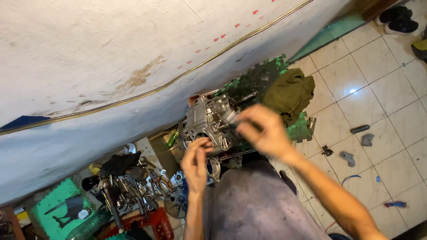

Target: The person works on a disassembled engine block placed on a workbench. They use a wrench to tighten bolts on the engine and a cloth to wipe its surfaces. The person also handles a plastic bottle and moves a green foam mat and a red crate within the workspace.

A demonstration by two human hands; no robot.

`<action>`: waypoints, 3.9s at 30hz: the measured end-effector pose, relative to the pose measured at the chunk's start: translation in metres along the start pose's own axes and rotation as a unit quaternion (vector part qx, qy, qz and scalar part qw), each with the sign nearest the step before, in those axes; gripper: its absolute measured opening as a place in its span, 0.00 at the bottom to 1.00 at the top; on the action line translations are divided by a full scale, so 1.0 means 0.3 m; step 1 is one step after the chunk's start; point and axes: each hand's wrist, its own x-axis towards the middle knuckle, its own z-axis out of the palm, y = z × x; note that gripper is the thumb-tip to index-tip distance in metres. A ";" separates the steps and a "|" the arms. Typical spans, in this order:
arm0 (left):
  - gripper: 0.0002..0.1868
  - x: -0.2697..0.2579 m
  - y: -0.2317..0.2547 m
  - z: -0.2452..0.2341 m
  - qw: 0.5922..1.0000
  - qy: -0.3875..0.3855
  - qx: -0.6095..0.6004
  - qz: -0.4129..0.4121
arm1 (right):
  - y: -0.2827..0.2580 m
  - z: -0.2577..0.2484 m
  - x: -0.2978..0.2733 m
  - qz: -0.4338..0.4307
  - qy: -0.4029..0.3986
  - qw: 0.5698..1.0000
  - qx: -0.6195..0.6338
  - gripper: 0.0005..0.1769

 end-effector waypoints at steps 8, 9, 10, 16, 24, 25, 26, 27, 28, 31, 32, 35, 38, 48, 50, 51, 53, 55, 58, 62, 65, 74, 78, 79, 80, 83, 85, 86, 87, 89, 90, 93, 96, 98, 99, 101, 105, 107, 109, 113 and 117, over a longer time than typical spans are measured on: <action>0.17 -0.202 -0.055 -0.026 0.992 -0.001 -0.120 -0.033 | -0.065 0.231 -0.216 -0.001 -0.109 0.981 0.162 0.07; 0.13 -0.226 -0.093 -0.049 0.985 0.015 -0.166 -0.042 | -0.046 0.224 -0.231 0.000 -0.164 0.971 0.176 0.05; 0.13 -0.227 -0.089 -0.051 0.985 0.015 -0.165 -0.045 | -0.032 0.211 -0.249 0.002 -0.164 0.970 0.177 0.05; 0.09 -0.235 -0.091 -0.078 0.970 0.015 -0.212 -0.117 | 0.106 0.091 -0.276 0.051 -0.210 0.964 0.153 0.05; 0.13 -0.175 0.042 0.122 0.978 -0.185 0.080 -0.055 | 0.159 0.045 -0.367 0.218 -0.122 0.956 0.155 0.11; 0.13 -0.168 0.075 0.134 0.978 -0.186 0.079 -0.056 | 0.168 0.052 -0.386 0.219 -0.122 0.956 0.154 0.11; 0.13 -0.156 0.107 0.153 0.974 -0.199 0.088 -0.068 | 0.183 0.054 -0.398 0.213 -0.142 0.955 0.151 0.11; 0.13 -0.143 0.140 0.169 0.969 -0.213 0.097 -0.080 | 0.197 0.057 -0.410 0.207 -0.163 0.953 0.148 0.11; 0.13 -0.154 0.108 0.167 0.970 -0.209 0.095 -0.082 | 0.228 0.055 -0.438 0.207 -0.168 0.952 0.148 0.11; 0.10 -0.176 0.007 0.092 0.980 -0.125 0.104 -0.113 | 0.303 0.094 -0.458 0.197 -0.192 0.954 0.120 0.09; 0.10 -0.184 -0.038 0.050 0.987 -0.109 0.008 -0.118 | 0.317 0.105 -0.456 0.243 -0.152 0.950 0.120 0.09; 0.11 -0.202 -0.094 -0.096 0.980 -0.043 -0.059 -0.186 | 0.325 0.100 -0.437 0.299 -0.120 0.945 0.052 0.09; 0.11 -0.264 -0.201 -0.220 0.966 0.049 -0.029 -0.254 | 0.417 0.088 -0.430 0.190 -0.144 0.958 -0.159 0.10; 0.20 -0.299 -0.304 -0.279 0.953 0.144 -0.042 -0.261 | 0.497 0.121 -0.303 0.033 -0.230 0.913 -0.337 0.13; 0.18 -0.305 -0.314 -0.304 0.953 0.163 -0.059 -0.249 | 0.500 0.146 -0.346 0.039 -0.220 0.919 -0.326 0.13; 0.16 -0.309 -0.319 -0.306 0.954 0.170 -0.073 -0.238 | 0.501 0.144 -0.374 0.055 -0.204 0.924 -0.318 0.13; 0.16 -0.314 -0.355 -0.316 0.947 0.188 -0.100 -0.240 | 0.493 0.158 -0.395 0.056 -0.191 0.939 -0.282 0.12; 0.15 -0.303 -0.436 -0.373 0.938 0.221 -0.120 -0.239 | 0.496 0.192 -0.396 0.049 -0.183 0.954 -0.231 0.11; 0.15 -0.325 -0.704 -0.535 0.910 0.286 -0.131 -0.271 | 0.485 0.226 -0.420 0.047 -0.170 0.970 -0.169 0.12; 0.09 -0.374 -1.090 -0.779 0.900 0.357 -0.050 -0.243 | 0.435 0.230 -0.431 0.075 -0.150 0.975 -0.144 0.11; 0.06 -0.380 -1.177 -0.889 0.883 0.389 -0.069 -0.253 | 0.415 0.231 -0.448 0.152 -0.136 0.968 -0.144 0.11; 0.08 -0.252 -1.370 -0.943 0.842 0.174 -0.331 -0.388 | 0.424 0.167 -0.531 0.229 -0.087 0.956 -0.164 0.13; 0.13 -0.418 -1.467 -1.167 0.769 0.107 -0.423 -0.468 | 0.377 0.166 -0.658 0.249 -0.114 0.939 -0.207 0.14; 0.14 -0.379 -1.495 -1.184 0.749 0.091 -0.452 -0.476 | 0.383 0.172 -0.645 0.244 -0.110 0.941 -0.207 0.14; 0.15 -0.370 -1.509 -1.216 0.727 0.075 -0.477 -0.489 | 0.372 0.179 -0.658 0.270 -0.119 0.931 -0.215 0.14; 0.16 -0.384 -1.570 -1.171 0.748 0.193 -0.505 -0.385 | 0.328 0.188 -0.703 0.320 -0.135 0.911 -0.221 0.14; 0.16 -0.362 -1.581 -1.157 0.775 0.309 -0.492 -0.248 | 0.346 0.193 -0.712 0.338 -0.125 0.907 -0.218 0.14; 0.14 -0.344 -1.567 -1.193 0.810 0.344 -0.381 -0.282 | 0.369 0.205 -0.727 0.340 -0.132 0.905 -0.217 0.14; 0.12 -0.324 -1.555 -1.223 0.834 0.375 -0.264 -0.307 | 0.397 0.213 -0.743 0.342 -0.139 0.904 -0.216 0.14; 0.11 -0.277 -1.560 -1.216 0.855 0.393 -0.016 -0.339 | 0.412 0.235 -0.761 0.295 -0.130 0.923 -0.211 0.13; 0.11 -0.291 -1.558 -1.191 0.847 0.394 0.109 -0.341 | 0.411 0.214 -0.781 0.228 -0.150 0.940 -0.204 0.12; 0.13 -0.348 -1.588 -1.196 0.879 0.334 0.111 -0.322 | 0.316 0.237 -0.733 0.352 -0.132 0.907 -0.191 0.14; 0.20 -0.334 -1.559 -1.199 0.904 0.293 0.105 -0.292 | 0.307 0.247 -0.749 0.289 -0.117 0.934 -0.176 0.12; 0.26 -0.304 -1.590 -1.198 0.912 0.271 0.110 -0.287 | 0.237 0.249 -0.706 0.363 -0.123 0.912 -0.147 0.13; 0.29 -0.300 -1.607 -1.186 0.915 0.264 0.112 -0.285 | 0.208 0.257 -0.676 0.426 -0.136 0.887 -0.113 0.13; 0.27 -0.295 -1.599 -1.175 0.918 0.253 0.120 -0.281 | 0.267 0.256 -0.704 0.350 -0.134 0.918 -0.131 0.12; 0.24 -0.325 -1.569 -1.151 0.928 0.191 0.158 -0.278 | 0.267 0.245 -0.697 0.306 -0.130 0.935 -0.119 0.10; 0.24 -0.304 -1.559 -1.095 0.933 0.165 0.169 -0.270 | 0.281 0.214 -0.660 0.292 -0.103 0.942 -0.132 0.09; 0.24 -0.323 -1.544 -1.048 0.936 0.140 0.182 -0.268 | 0.305 0.169 -0.608 0.280 -0.081 0.946 -0.143 0.09; 0.26 -0.397 -1.529 -0.907 0.940 0.099 0.186 -0.267 | 0.427 0.035 -0.488 0.234 0.001 0.945 -0.230 0.12; 0.25 -0.415 -1.470 -0.708 0.949 0.044 0.135 -0.283 | 0.433 -0.077 -0.253 0.128 -0.027 0.922 -0.365 0.26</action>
